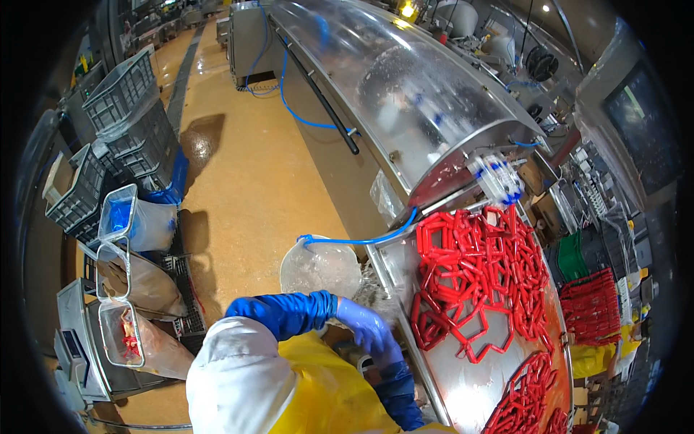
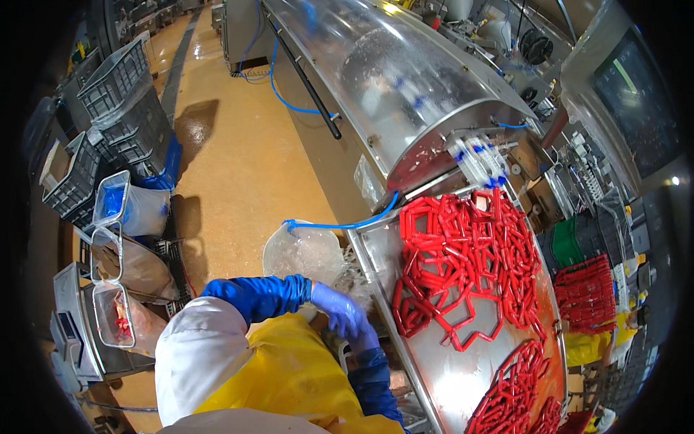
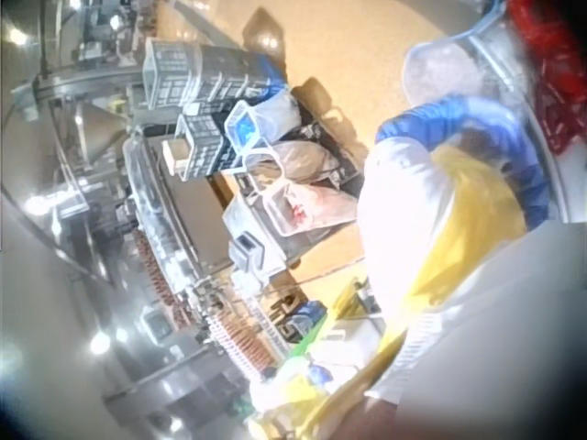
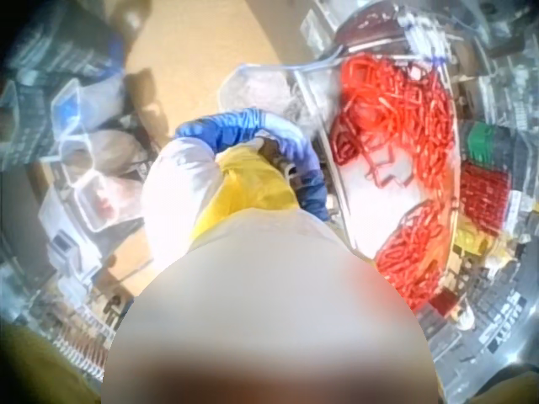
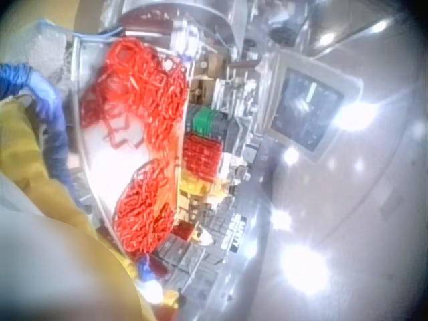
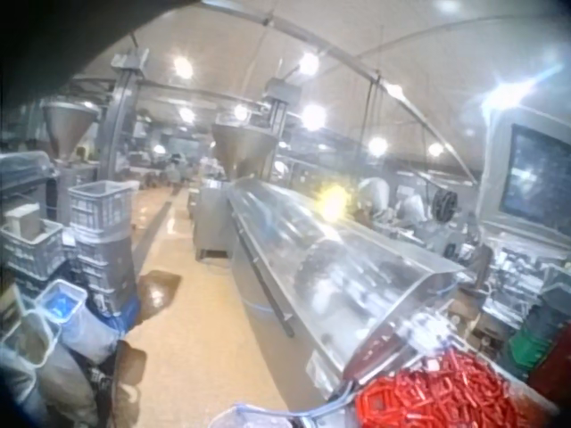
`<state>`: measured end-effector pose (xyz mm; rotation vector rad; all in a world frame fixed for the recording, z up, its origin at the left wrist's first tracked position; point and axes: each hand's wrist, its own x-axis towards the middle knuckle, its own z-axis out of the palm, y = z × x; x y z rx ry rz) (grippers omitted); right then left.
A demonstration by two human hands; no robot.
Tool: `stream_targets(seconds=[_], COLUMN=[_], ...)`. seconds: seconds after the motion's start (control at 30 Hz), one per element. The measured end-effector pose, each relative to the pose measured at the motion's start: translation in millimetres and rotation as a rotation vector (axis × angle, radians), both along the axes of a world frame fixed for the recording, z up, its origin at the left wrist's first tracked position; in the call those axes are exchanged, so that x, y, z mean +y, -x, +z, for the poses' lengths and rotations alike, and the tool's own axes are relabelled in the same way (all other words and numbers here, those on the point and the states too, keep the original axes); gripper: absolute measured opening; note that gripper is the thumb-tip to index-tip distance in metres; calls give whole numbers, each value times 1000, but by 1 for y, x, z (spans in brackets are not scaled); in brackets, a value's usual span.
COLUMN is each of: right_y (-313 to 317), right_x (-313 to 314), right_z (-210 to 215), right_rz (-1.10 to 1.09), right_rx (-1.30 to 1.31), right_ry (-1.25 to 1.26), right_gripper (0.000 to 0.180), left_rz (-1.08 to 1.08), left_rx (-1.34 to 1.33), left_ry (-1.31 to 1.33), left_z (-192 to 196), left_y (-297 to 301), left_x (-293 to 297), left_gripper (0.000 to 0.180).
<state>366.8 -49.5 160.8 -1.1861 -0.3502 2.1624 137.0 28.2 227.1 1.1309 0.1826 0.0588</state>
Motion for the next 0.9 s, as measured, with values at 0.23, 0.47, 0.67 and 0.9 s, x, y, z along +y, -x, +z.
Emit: stream_targets(seconds=[0.23,0.47,0.67,0.9], right_y=[-38,-126,-237,-240], right_x=[-119,-179,-97,-69], right_z=[183,20,-53,-71], right_rz=[555,548,-295,-129], right_rx=[-221,-982,-1760,-2084], right_ry=[-892,-476,-822,-378], right_gripper=[48,31,18,29], left_rz=[167,748,944,680], left_rx=[-200,796,1000,1223], left_ry=[-338,-883,-997,-859], left_z=[69,-176,-221,-237], left_y=[27,82,74,27], left_x=[-124,-136,-73,-52], left_gripper=[51,38,57,32])
